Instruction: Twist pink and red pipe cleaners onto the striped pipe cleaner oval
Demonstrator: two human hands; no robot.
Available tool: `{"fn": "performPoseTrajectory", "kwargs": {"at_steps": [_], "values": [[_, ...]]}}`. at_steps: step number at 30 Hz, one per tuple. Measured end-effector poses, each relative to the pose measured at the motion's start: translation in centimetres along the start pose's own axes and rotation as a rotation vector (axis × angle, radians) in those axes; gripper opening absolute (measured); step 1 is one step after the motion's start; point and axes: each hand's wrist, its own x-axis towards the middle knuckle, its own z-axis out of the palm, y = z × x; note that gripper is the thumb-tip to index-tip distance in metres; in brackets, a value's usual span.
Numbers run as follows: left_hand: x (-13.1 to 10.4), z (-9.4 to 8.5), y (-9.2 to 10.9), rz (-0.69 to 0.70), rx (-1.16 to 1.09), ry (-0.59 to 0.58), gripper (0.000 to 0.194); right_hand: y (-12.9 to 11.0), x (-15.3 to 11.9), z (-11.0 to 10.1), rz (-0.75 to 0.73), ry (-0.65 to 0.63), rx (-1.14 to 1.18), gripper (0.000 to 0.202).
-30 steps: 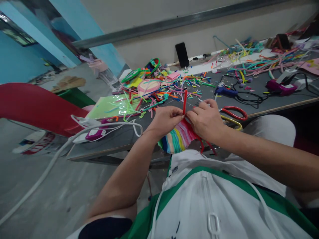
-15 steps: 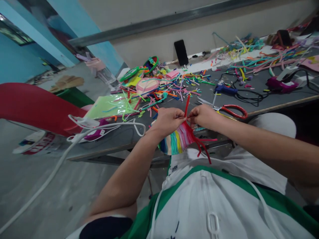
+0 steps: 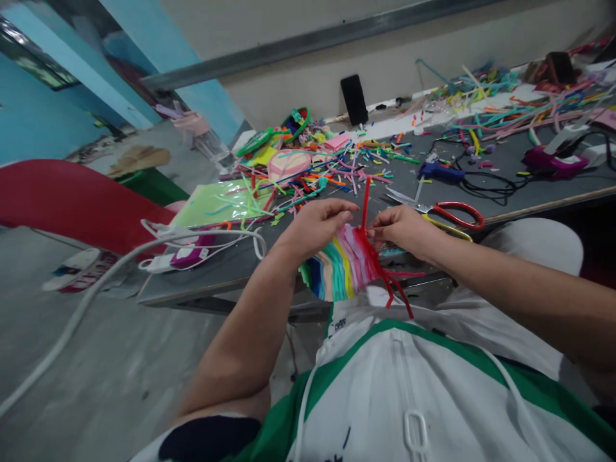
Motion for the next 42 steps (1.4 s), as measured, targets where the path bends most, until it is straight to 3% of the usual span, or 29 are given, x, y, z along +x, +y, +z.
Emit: {"fn": "performPoseTrajectory", "kwargs": {"at_steps": [4,9,13,17,30,42], "values": [[-0.2,-0.6,0.3,0.004,-0.003,-0.092,0.031,0.3,-0.2,-0.3,-0.002,0.0,0.015,0.003],[0.1,0.6,0.3,0.046,0.054,-0.153,0.026,0.2,-0.3,-0.2,0.009,0.01,0.018,0.005],[0.6,1.5,0.6,0.028,0.077,-0.133,0.024,0.1,-0.4,-0.1,0.016,0.004,0.033,0.005],[0.3,1.3,1.2,-0.054,0.016,-0.122,0.02,0.5,-0.4,-0.3,0.011,0.015,0.046,0.004],[1.0,1.2,1.0,-0.054,-0.216,-0.18,0.015,0.9,-0.9,-0.7,-0.046,0.008,-0.111,0.007],[2.8,1.2,0.7,-0.056,-0.138,-0.357,0.014,1.8,-0.7,-0.7,-0.13,0.008,-0.313,0.014]]}}
